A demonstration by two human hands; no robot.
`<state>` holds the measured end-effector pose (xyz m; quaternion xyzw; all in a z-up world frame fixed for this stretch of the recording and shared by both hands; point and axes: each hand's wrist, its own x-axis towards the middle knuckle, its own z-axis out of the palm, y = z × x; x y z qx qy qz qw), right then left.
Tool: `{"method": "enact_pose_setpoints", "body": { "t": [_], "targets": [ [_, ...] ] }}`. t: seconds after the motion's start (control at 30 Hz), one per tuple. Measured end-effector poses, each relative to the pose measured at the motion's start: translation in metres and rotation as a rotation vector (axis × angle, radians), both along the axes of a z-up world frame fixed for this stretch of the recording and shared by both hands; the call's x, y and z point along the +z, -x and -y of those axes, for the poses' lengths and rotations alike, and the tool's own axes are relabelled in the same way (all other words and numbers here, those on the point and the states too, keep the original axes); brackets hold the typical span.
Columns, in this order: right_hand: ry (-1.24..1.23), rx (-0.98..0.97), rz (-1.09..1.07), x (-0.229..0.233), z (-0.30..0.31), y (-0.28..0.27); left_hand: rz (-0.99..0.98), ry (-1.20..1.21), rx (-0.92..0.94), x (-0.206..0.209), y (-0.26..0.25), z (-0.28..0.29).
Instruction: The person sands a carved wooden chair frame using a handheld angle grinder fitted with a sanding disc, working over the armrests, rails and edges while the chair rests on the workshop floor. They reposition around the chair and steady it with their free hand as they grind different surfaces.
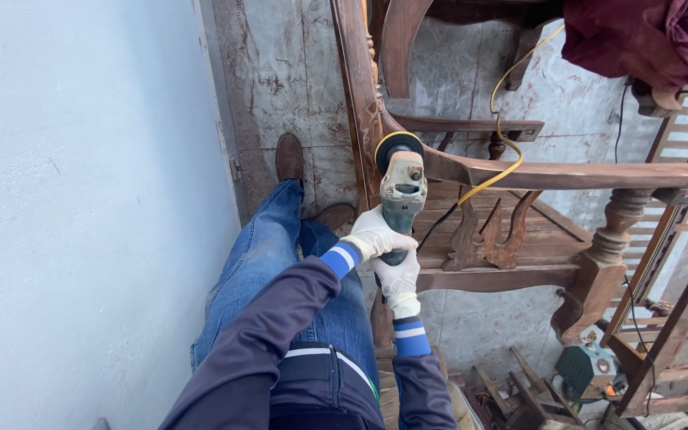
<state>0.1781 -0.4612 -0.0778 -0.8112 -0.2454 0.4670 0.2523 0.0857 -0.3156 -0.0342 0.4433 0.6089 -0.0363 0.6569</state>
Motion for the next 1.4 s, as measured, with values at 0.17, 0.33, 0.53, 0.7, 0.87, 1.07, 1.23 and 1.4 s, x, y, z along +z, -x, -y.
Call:
{"method": "enact_pose_setpoints", "body": {
  "t": [0.17,0.33,0.53,0.7,0.87,1.07,1.23,1.4],
  "targets": [
    [0.024,0.047,0.011,0.005,0.004,-0.007,-0.003,0.028,0.035,0.015,-0.001,0.003],
    [-0.011,0.083,-0.054,0.011,0.018,-0.009,-0.015,0.062,0.081,0.010,0.004,0.026],
    [-0.031,0.095,-0.084,0.011,0.006,-0.006,0.002,0.068,0.107,0.002,0.006,0.020],
    [-0.031,0.081,-0.049,0.009,-0.010,-0.009,0.025,0.016,0.104,-0.001,0.004,0.002],
    [0.054,0.130,-0.028,0.018,-0.012,0.002,0.029,0.040,0.114,0.005,0.018,0.008],
    [0.039,0.144,-0.005,0.032,-0.029,0.015,0.120,0.083,0.137,0.009,0.030,-0.005],
    [-0.017,0.098,0.011,0.028,-0.051,0.017,0.111,0.083,0.120,0.012,0.030,-0.033],
    [0.027,0.144,0.000,0.033,-0.056,0.022,0.154,0.089,0.207,-0.001,0.039,-0.021]
  ]
}}
